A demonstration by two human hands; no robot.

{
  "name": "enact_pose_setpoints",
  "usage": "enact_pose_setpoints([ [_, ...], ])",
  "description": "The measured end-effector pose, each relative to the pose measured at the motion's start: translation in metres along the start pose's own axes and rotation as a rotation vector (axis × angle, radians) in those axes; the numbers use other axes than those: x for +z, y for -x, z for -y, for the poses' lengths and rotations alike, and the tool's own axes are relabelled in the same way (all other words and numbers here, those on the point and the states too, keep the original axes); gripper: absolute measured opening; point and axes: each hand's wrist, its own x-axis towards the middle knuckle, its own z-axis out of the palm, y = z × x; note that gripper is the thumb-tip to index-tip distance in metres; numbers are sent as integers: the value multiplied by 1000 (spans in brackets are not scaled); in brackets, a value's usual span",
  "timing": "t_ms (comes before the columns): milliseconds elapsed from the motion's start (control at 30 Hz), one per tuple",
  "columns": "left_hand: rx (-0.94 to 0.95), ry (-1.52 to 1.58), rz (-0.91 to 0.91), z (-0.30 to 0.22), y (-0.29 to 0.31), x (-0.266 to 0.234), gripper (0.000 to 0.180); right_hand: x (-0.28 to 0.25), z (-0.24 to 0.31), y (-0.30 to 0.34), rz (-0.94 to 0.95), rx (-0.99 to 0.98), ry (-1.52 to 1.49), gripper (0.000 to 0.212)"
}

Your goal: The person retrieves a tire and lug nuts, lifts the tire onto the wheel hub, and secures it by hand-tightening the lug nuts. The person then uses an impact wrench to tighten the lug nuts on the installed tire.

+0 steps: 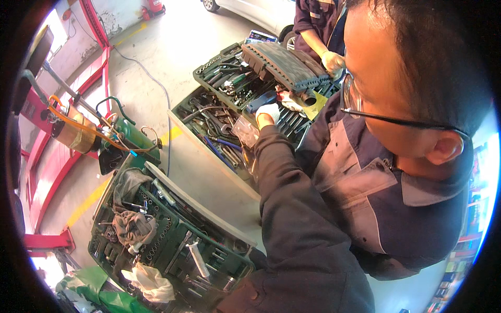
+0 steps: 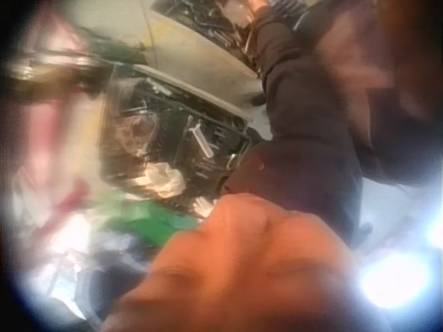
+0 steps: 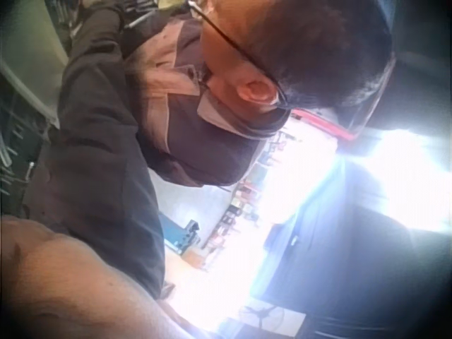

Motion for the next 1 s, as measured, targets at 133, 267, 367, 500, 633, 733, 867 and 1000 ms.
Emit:
enact_pose_setpoints([
  [133,24,-17,10,1,-4,3,55,-3,14,19,-177,206,-269,24],
  [267,41,-22,9,5,1,5,52,-9,28,25,-292,226,-295,27],
  [367,69,-30,12,6,14,11,51,-9,34,24,-302,350,-332,29],
  [500,31,-16,105,5,50,33,44,17,19,110,-384,-556,-88,27],
  [633,-284,210,-37,-10,63,80,79,52,-69,303,595,-1774,170,29],
  [733,-320,230,-75,-16,63,89,79,31,-147,351,1129,-2290,139,32],
  [867,-347,280,-87,-18,58,77,75,-12,-161,269,1268,-2237,210,34],
  [1000,-368,301,15,-20,56,63,74,-45,-79,115,793,-1493,562,28],
])
